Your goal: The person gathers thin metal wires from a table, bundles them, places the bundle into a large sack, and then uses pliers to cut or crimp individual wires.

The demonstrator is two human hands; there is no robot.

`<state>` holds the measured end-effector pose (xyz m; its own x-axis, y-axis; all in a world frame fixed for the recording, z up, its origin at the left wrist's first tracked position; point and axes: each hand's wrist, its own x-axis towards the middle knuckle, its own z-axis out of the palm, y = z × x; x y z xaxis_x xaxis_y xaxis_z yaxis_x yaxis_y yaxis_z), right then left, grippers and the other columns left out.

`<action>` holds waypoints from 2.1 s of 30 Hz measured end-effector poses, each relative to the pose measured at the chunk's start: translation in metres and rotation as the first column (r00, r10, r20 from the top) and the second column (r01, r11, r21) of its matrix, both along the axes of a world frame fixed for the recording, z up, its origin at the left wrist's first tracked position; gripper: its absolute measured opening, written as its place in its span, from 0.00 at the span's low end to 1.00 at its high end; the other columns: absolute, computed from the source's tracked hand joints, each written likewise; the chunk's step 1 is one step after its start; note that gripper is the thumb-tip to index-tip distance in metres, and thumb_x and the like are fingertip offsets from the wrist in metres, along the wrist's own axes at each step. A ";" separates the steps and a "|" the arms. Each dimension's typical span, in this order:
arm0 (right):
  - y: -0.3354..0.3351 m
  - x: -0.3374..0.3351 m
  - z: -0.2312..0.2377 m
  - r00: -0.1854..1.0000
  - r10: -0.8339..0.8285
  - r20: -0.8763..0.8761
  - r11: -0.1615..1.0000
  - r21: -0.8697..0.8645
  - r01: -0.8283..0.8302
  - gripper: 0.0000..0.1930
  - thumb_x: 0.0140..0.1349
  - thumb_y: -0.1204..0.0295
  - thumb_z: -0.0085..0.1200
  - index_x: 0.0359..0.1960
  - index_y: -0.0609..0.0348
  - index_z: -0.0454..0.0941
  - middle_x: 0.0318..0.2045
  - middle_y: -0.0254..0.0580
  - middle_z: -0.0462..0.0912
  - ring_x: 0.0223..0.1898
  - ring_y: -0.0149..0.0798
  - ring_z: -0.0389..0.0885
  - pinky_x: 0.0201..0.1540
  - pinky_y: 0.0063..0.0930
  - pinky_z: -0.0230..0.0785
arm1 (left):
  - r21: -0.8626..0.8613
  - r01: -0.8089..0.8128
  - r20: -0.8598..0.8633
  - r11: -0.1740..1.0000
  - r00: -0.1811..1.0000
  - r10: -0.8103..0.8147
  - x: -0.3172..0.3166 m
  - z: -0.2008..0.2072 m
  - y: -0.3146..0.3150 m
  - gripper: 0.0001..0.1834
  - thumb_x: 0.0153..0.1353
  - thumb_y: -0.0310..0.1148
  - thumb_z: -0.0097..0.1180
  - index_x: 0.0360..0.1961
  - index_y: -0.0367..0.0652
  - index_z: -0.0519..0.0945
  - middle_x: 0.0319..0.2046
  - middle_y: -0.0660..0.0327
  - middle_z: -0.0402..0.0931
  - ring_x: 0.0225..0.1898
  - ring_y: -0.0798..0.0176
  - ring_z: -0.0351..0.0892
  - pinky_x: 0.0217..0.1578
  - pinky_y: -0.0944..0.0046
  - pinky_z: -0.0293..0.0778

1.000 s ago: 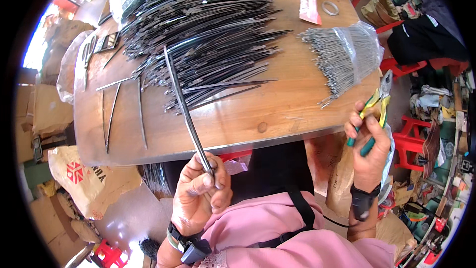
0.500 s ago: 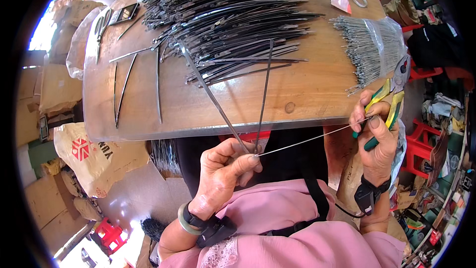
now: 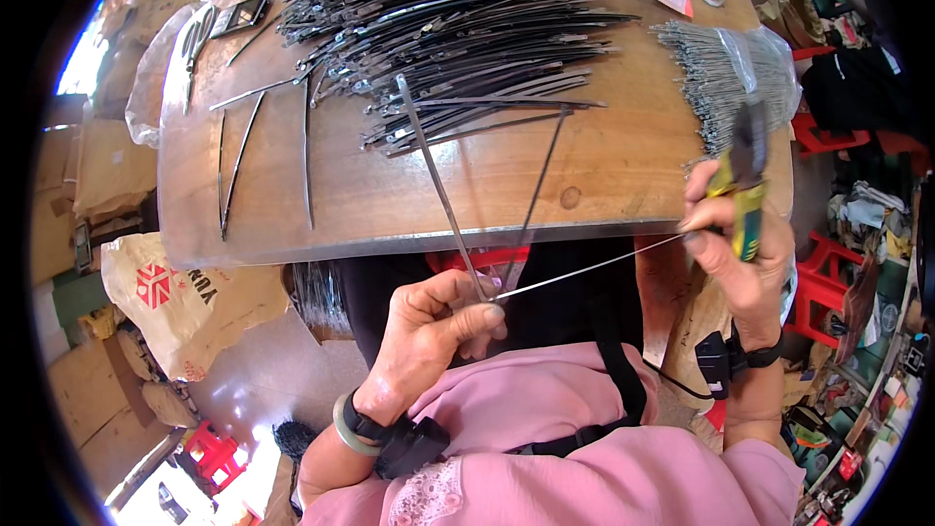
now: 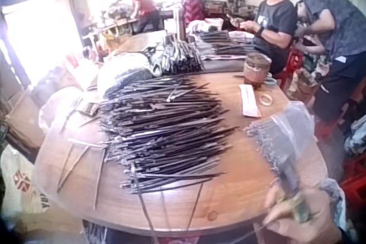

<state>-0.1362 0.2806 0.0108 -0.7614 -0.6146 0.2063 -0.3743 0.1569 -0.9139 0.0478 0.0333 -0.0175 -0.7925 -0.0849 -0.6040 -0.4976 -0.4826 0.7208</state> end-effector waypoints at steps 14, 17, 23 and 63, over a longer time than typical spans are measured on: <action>-0.055 0.014 -0.008 0.818 0.434 -0.378 0.876 0.391 -0.284 0.09 0.46 0.74 0.64 0.30 0.59 0.79 0.40 0.41 0.75 0.42 0.42 0.77 0.57 0.47 0.57 | 0.068 0.239 0.034 0.969 0.970 -0.241 -0.002 0.001 -0.001 0.04 0.63 0.21 0.60 0.37 0.30 0.79 0.25 0.61 0.78 0.25 0.70 0.78 0.28 0.69 0.77; -0.055 0.016 -0.009 0.818 0.437 -0.375 0.871 0.404 -0.280 0.08 0.46 0.75 0.62 0.29 0.60 0.79 0.38 0.42 0.75 0.40 0.42 0.77 0.54 0.45 0.58 | 0.099 0.269 0.057 0.958 0.960 -0.275 -0.001 0.001 -0.002 0.06 0.64 0.19 0.57 0.42 0.29 0.80 0.29 0.59 0.79 0.29 0.68 0.80 0.32 0.68 0.79; -0.057 0.021 0.003 0.838 0.392 -0.380 0.898 0.357 -0.258 0.06 0.47 0.75 0.60 0.28 0.60 0.80 0.37 0.42 0.75 0.39 0.42 0.77 0.52 0.44 0.58 | 0.168 0.156 -0.102 0.973 0.985 -0.140 -0.011 0.006 -0.018 0.15 0.67 0.21 0.53 0.54 0.31 0.78 0.34 0.55 0.80 0.37 0.61 0.84 0.40 0.64 0.81; -0.039 0.034 -0.011 0.876 0.475 -0.082 0.853 0.286 -0.436 0.18 0.55 0.67 0.64 0.39 0.70 0.78 0.46 0.57 0.78 0.42 0.51 0.81 0.42 0.37 0.77 | -0.314 -0.251 -0.108 0.916 0.968 0.228 0.014 0.005 -0.012 0.11 0.68 0.36 0.56 0.40 0.37 0.75 0.16 0.67 0.66 0.11 0.74 0.59 0.11 0.72 0.52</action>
<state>-0.1023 0.2419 -0.0006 -0.3564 -0.9305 0.0843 -0.5847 0.1517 -0.7970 0.0616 0.0211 -0.0125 -0.7616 -0.4587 -0.4578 -0.3411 -0.3169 0.8850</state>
